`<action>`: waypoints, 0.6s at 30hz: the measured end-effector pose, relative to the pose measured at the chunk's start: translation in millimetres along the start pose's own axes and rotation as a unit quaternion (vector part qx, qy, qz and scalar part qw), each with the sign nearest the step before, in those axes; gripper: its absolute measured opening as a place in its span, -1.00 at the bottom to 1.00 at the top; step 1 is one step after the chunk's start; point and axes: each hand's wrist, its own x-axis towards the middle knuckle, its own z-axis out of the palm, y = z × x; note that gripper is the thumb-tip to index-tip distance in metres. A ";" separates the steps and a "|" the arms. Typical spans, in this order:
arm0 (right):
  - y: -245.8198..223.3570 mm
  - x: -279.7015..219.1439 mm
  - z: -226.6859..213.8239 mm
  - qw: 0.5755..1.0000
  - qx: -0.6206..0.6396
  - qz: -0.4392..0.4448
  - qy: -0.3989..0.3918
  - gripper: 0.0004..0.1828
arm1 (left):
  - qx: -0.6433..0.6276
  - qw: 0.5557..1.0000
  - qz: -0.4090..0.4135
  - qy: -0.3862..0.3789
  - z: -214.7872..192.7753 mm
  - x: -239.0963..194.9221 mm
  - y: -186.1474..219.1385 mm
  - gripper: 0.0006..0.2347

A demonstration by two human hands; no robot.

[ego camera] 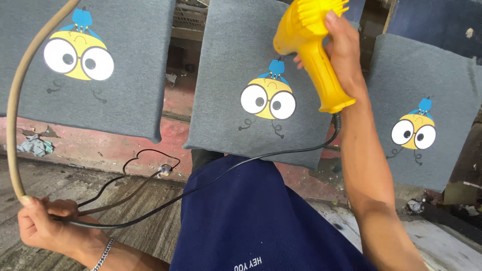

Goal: Using a heat gun to dry screen-printed designs on several shirts laid out on a production line.

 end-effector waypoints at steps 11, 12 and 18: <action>0.9 -11.4 -32.2 1.000 -0.004 -0.013 0.002 -0.27 | 0.001 1.000 -0.011 0.001 0.0 8.3 0.0 -0.63; 0.8 -10.8 -38.9 0.998 -0.025 -0.041 -0.028 -0.35 | -0.009 1.000 0.016 -0.013 0.3 8.3 -2.3 -0.56; 3.8 -60.4 -25.8 0.998 -0.003 0.062 -0.028 -0.36 | -0.017 1.000 0.008 -0.024 7.6 11.3 -2.6 -0.54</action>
